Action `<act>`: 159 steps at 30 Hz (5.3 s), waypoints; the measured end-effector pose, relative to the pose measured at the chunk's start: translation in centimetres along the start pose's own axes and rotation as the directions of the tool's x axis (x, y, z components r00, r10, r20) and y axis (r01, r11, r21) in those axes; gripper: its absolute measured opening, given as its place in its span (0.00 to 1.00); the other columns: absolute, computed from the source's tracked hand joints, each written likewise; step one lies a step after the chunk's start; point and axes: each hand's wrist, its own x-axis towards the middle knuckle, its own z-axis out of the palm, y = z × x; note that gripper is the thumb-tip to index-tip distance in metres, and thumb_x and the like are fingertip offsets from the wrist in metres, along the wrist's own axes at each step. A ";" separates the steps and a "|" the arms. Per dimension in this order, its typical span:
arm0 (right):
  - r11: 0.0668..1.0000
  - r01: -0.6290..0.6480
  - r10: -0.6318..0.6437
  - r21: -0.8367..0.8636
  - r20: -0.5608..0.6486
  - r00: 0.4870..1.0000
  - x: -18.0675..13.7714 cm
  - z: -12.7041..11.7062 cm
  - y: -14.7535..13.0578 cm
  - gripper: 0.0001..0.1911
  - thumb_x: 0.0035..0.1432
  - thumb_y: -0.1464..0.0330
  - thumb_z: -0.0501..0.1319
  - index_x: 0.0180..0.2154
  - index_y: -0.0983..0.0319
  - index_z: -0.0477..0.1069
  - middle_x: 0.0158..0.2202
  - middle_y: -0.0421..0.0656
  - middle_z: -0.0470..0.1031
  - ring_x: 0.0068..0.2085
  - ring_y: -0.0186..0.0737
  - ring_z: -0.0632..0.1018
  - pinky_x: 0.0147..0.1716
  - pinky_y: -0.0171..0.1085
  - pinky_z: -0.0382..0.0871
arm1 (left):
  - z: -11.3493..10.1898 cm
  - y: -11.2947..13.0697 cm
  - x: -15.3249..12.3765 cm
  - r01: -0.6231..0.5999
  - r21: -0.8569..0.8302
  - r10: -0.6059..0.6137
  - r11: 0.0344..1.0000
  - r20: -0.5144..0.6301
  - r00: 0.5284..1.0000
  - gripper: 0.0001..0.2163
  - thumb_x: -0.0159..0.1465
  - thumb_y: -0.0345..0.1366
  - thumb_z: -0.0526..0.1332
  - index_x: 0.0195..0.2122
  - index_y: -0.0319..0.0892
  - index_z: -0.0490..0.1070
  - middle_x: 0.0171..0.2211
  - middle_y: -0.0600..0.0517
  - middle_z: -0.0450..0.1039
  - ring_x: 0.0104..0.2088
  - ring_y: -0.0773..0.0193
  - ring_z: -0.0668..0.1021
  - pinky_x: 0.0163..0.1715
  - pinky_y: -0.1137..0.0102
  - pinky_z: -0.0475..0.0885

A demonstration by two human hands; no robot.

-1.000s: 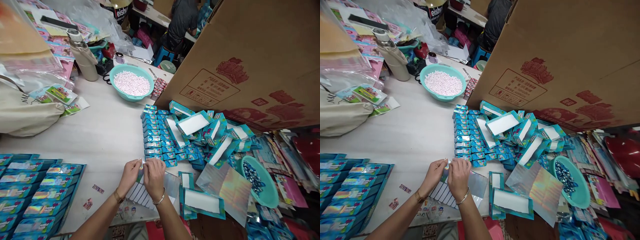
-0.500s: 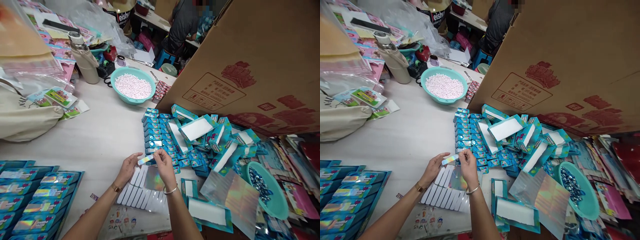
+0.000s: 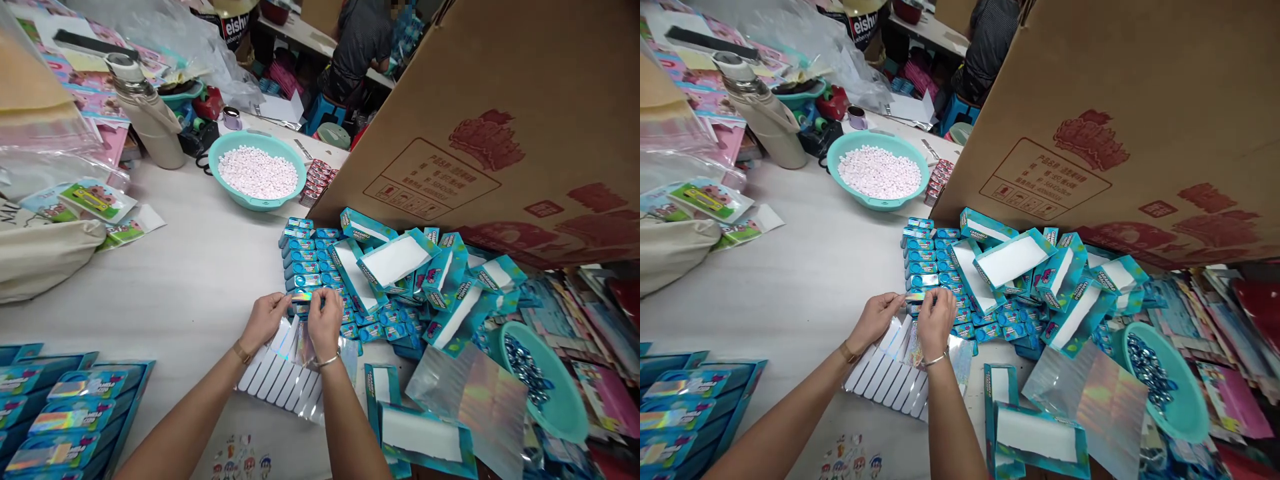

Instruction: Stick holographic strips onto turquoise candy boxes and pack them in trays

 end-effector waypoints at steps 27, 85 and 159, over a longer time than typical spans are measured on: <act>0.955 0.251 -0.280 0.161 0.198 0.939 -5.3 -3.8 -2.6 0.17 0.63 0.66 0.57 0.53 0.59 0.63 0.47 0.46 0.72 0.49 0.44 0.71 0.51 0.44 0.62 | 0.5 2.0 -4.4 0.027 -0.232 -0.063 0.972 -0.148 0.987 0.18 0.60 0.52 0.61 0.35 0.40 0.72 0.25 0.55 0.72 0.26 0.67 0.73 0.28 0.74 0.67; 0.912 0.401 -0.393 -0.085 0.098 0.914 -13.6 -11.2 -3.5 0.11 0.64 0.71 0.56 0.44 0.54 0.73 0.38 0.42 0.75 0.41 0.42 0.71 0.54 0.49 0.52 | 2.2 7.9 -16.4 0.061 -0.141 -0.038 0.988 0.158 0.987 0.15 0.58 0.47 0.62 0.38 0.40 0.76 0.24 0.55 0.68 0.25 0.67 0.66 0.27 0.73 0.62; 0.986 -0.122 0.116 -0.114 -0.055 0.992 4.1 3.5 0.5 0.14 0.62 0.59 0.56 0.29 0.60 0.70 0.44 0.48 0.70 0.49 0.50 0.68 0.49 0.46 0.55 | 4.3 -1.8 3.6 0.066 -0.234 -0.169 0.970 -0.453 0.875 0.12 0.60 0.43 0.58 0.28 0.40 0.73 0.27 0.52 0.73 0.31 0.64 0.73 0.35 0.72 0.67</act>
